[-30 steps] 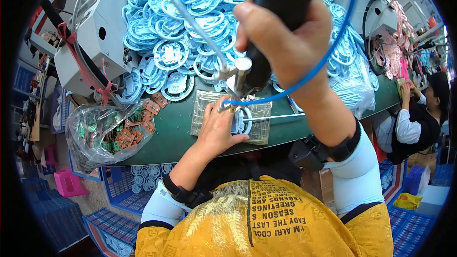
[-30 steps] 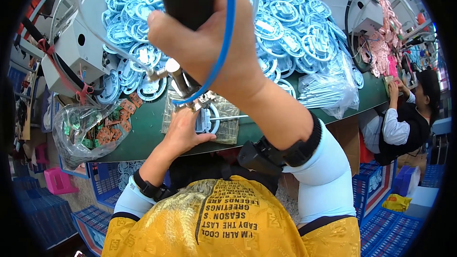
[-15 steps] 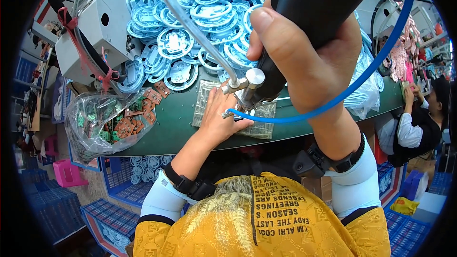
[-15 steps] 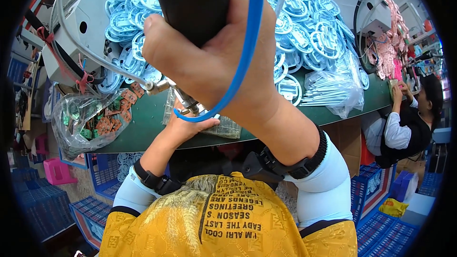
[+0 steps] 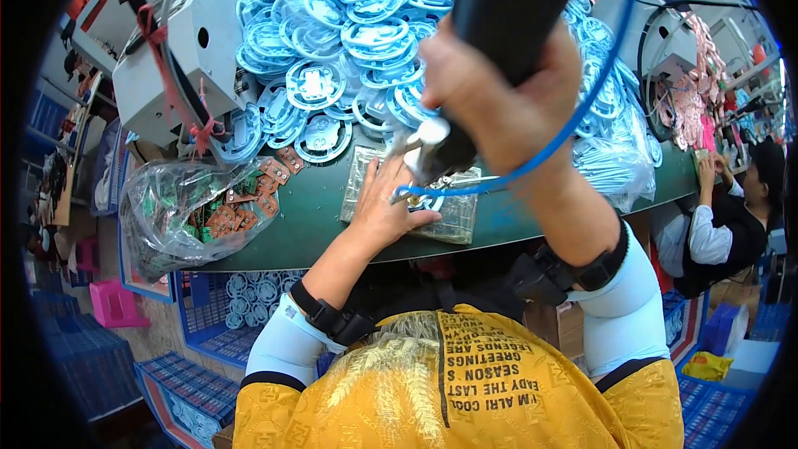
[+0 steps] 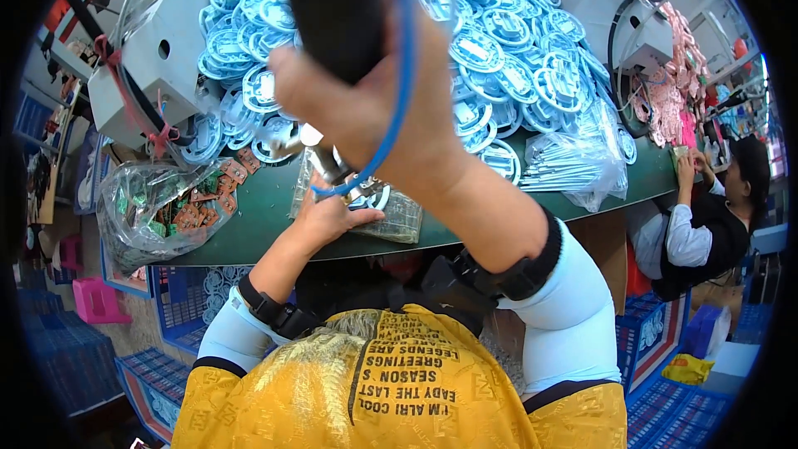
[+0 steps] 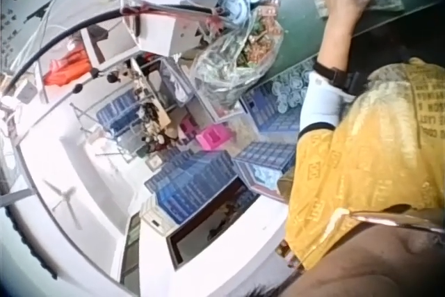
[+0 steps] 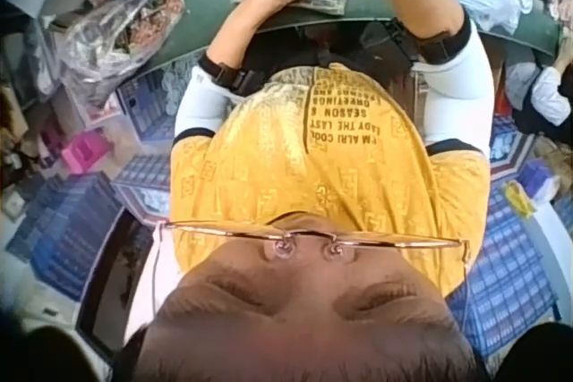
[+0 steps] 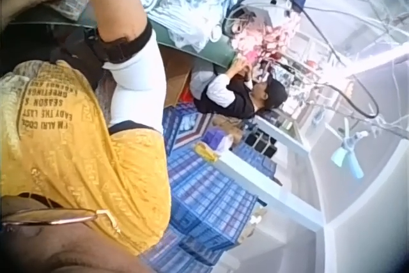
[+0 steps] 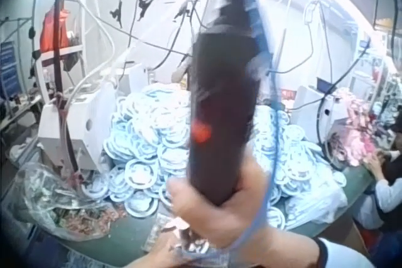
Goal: Assembling small electronic components into blue circular frames using an electric screwdriver.
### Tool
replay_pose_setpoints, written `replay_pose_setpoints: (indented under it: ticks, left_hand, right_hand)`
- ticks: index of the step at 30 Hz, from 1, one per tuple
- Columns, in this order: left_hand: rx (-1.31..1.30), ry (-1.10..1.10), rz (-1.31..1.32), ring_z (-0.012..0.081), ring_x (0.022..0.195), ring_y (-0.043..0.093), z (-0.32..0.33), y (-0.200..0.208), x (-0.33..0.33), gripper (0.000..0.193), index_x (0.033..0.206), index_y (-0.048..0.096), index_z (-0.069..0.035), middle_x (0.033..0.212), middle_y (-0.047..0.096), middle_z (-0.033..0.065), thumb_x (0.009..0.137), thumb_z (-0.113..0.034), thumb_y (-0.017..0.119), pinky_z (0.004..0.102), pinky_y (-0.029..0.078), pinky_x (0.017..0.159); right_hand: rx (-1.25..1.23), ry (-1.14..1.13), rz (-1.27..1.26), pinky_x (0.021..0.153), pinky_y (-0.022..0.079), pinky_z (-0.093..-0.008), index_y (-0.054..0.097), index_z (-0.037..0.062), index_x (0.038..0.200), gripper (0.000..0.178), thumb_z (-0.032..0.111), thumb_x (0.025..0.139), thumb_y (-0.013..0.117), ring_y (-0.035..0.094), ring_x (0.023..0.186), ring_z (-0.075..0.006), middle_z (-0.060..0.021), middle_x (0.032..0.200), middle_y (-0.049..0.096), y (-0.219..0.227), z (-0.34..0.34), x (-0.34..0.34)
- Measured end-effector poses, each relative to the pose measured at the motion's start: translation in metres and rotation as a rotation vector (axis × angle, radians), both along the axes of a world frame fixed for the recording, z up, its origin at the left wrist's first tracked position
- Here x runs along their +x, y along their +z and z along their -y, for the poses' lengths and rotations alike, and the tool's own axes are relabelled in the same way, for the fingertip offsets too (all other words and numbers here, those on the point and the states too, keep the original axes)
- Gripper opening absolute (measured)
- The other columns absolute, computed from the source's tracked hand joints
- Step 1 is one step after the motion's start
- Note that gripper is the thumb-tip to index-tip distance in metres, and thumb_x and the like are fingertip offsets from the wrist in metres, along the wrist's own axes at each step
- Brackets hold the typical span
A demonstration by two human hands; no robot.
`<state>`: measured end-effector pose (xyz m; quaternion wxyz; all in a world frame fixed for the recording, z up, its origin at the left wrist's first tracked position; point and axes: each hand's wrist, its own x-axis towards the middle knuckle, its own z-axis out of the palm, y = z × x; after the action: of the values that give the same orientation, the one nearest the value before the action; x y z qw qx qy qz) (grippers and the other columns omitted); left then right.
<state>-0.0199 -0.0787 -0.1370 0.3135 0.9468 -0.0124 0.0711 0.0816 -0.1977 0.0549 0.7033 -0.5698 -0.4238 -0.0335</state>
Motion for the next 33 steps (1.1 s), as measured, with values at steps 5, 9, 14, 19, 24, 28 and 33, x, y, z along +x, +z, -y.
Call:
replay_pose_setpoints:
  ticks: [5, 9, 14, 19, 24, 28, 33]
  left_hand:
    - [-0.04, 0.071, 0.064, 0.0353, 0.144, 0.033, -0.008, -0.003, -0.026, 0.118, 0.152, 0.025, -0.004, 0.153, 0.037, 0.0188, 0.061, -0.036, 0.092, 0.0594, 0.02, 0.116]
    - [-0.206, 0.159, 0.017, 0.0349, 0.14, 0.039, -0.012, -0.024, -0.035, 0.109, 0.148, 0.034, -0.002, 0.147, 0.044, 0.0202, 0.062, -0.037, 0.091, 0.0571, 0.02, 0.117]
    - [-0.135, 0.149, 0.118, 0.0373, 0.131, 0.047, -0.009, -0.018, -0.037, 0.104, 0.142, 0.039, 0.003, 0.14, 0.05, 0.0219, 0.062, -0.038, 0.091, 0.0539, 0.023, 0.118]
    - [-0.197, 0.18, 0.186, 0.0376, 0.126, 0.053, -0.009, -0.02, -0.035, 0.102, 0.141, 0.041, 0.002, 0.132, 0.057, 0.0216, 0.06, -0.035, 0.092, 0.0562, 0.028, 0.115]
    - [-0.278, 0.159, 0.149, 0.0384, 0.118, 0.058, -0.011, -0.018, -0.033, 0.092, 0.134, 0.048, 0.0, 0.124, 0.062, 0.0198, 0.061, -0.033, 0.092, 0.057, 0.028, 0.115]
    - [-0.218, 0.16, 0.166, 0.0383, 0.114, 0.06, -0.008, -0.012, -0.035, 0.083, 0.131, 0.052, -0.004, 0.122, 0.065, 0.017, 0.062, -0.032, 0.091, 0.0568, 0.028, 0.115]
    - [-0.228, 0.158, 0.147, 0.0366, 0.114, 0.06, -0.008, -0.009, -0.032, 0.083, 0.131, 0.052, -0.005, 0.121, 0.065, 0.0149, 0.062, -0.032, 0.09, 0.0549, 0.028, 0.115]
  right_hand:
    - [0.109, 0.082, 0.424, 0.058, 0.053, -0.0289, 0.067, -0.0007, 0.098, 0.016, 0.013, 0.092, 0.063, 0.063, 0.06, -0.0164, -0.0096, 0.072, 0.063, 0.033, 0.012, 0.018]
    - [0.026, 0.092, 0.203, 0.06, 0.053, -0.0281, 0.065, -0.0006, 0.098, 0.014, 0.011, 0.091, 0.065, 0.064, 0.062, -0.0158, -0.0085, 0.074, 0.064, 0.027, -0.016, -0.011]
    - [0.039, 0.081, 0.003, 0.059, 0.049, -0.0255, 0.061, 0.0005, 0.099, 0.018, 0.006, 0.084, 0.071, 0.061, 0.063, -0.0116, -0.0039, 0.077, 0.062, 0.014, -0.043, -0.02]
    - [-0.002, -0.002, -0.098, 0.054, 0.041, -0.0249, 0.056, 0.0003, 0.102, 0.029, 0.003, 0.078, 0.073, 0.053, 0.059, -0.0081, 0.0015, 0.073, 0.056, 0.011, -0.054, -0.02]
    - [0.057, -0.041, -0.102, 0.054, 0.04, -0.0247, 0.056, 0.0014, 0.1, 0.031, 0.002, 0.076, 0.075, 0.053, 0.06, -0.0079, 0.0009, 0.072, 0.055, 0.001, -0.069, -0.017]
    - [0.074, 0.071, 0.035, 0.06, 0.05, -0.0243, 0.061, 0.0022, 0.097, 0.02, 0.004, 0.082, 0.073, 0.061, 0.065, -0.0094, -0.0031, 0.081, 0.065, -0.018, -0.067, -0.01]
    - [0.012, 0.052, 0.018, 0.057, 0.049, -0.0235, 0.056, 0.0035, 0.107, 0.03, 0.005, 0.083, 0.074, 0.061, 0.065, -0.0085, -0.0006, 0.076, 0.061, -0.023, -0.072, -0.008]
